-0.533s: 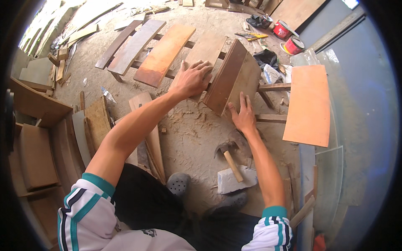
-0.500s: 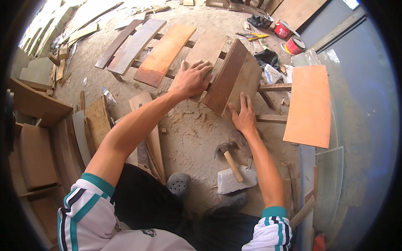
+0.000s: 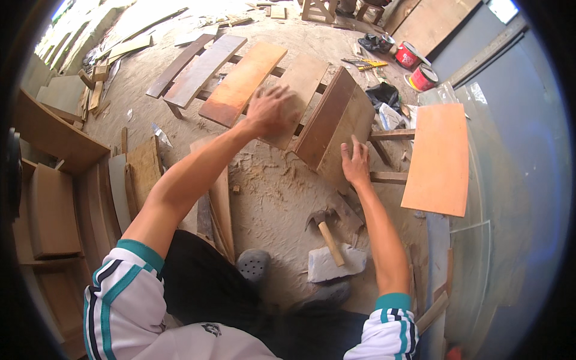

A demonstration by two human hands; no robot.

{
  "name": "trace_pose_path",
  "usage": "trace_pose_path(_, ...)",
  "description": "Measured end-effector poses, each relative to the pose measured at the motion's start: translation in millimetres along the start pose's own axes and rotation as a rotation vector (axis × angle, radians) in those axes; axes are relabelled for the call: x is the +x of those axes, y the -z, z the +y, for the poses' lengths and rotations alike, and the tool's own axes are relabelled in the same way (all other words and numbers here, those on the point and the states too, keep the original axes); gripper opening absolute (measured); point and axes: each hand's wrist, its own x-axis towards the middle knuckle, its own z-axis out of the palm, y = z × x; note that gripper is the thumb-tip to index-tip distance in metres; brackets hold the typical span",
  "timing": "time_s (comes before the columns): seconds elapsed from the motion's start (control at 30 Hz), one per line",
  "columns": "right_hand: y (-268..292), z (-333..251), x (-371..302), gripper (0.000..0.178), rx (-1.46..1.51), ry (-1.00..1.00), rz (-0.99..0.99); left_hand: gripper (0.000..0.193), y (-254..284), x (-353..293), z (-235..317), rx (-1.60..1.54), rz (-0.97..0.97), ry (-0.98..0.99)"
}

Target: The person assembles a wooden structure by fitting slats into a frame, using a hammer to secure pieces, and sawing a small wooden block. They handle various wooden planks and tools while sitting on the floor in a cluttered workshop.

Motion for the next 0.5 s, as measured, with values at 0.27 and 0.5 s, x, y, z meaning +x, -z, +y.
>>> trace_pose_path(0.27, -23, -6, 4, 0.078, -0.06, -0.187, -0.043, 0.107, 35, -6, -155, 0.008, 0.037, 0.77)
trace_pose_path(0.5, -30, 18, 0, 0.078, -0.043, -0.103, 0.02, 0.11, 23, -21, -159, 0.008, 0.001, 0.784)
